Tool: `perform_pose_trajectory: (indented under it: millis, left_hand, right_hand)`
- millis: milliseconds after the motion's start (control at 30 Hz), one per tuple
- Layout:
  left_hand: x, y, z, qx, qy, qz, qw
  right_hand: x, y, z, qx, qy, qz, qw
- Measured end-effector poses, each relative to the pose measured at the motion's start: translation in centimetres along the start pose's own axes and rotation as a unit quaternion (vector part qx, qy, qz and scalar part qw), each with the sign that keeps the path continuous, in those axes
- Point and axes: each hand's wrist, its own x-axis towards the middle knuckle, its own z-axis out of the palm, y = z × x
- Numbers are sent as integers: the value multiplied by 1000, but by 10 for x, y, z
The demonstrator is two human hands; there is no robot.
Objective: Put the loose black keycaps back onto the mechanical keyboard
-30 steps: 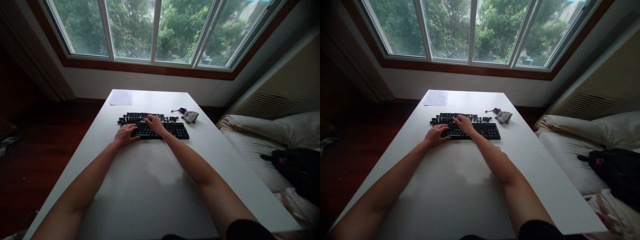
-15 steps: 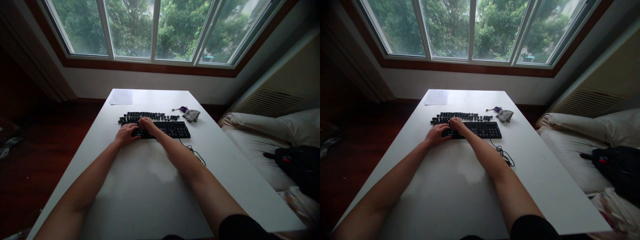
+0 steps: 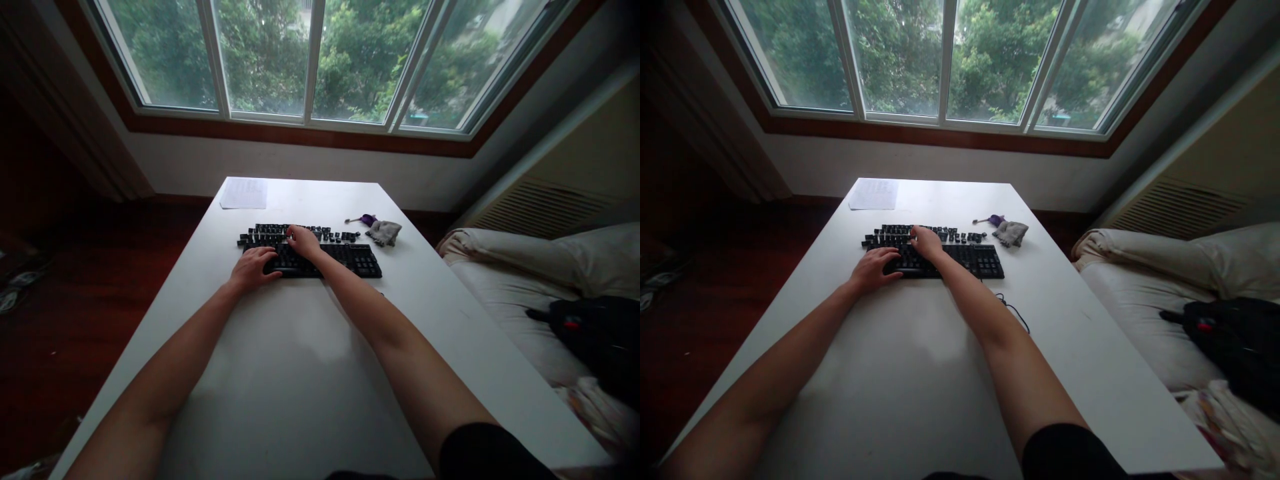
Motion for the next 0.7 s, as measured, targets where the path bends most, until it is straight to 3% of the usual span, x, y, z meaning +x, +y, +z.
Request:
perform_pose_trajectory:
  millis: [233, 400, 700]
  left_hand:
    - [-1, 6, -5, 4, -11, 2, 1000]
    - [-3, 9, -6, 4, -19, -4, 1000]
    - [-2, 2, -5, 3, -14, 15, 1000]
  right_hand:
    - [16, -4, 7, -72, -41, -92, 992]
    - [30, -4, 9, -86, -83, -104, 987]
    - [35, -4, 9, -130, -98, -117, 980]
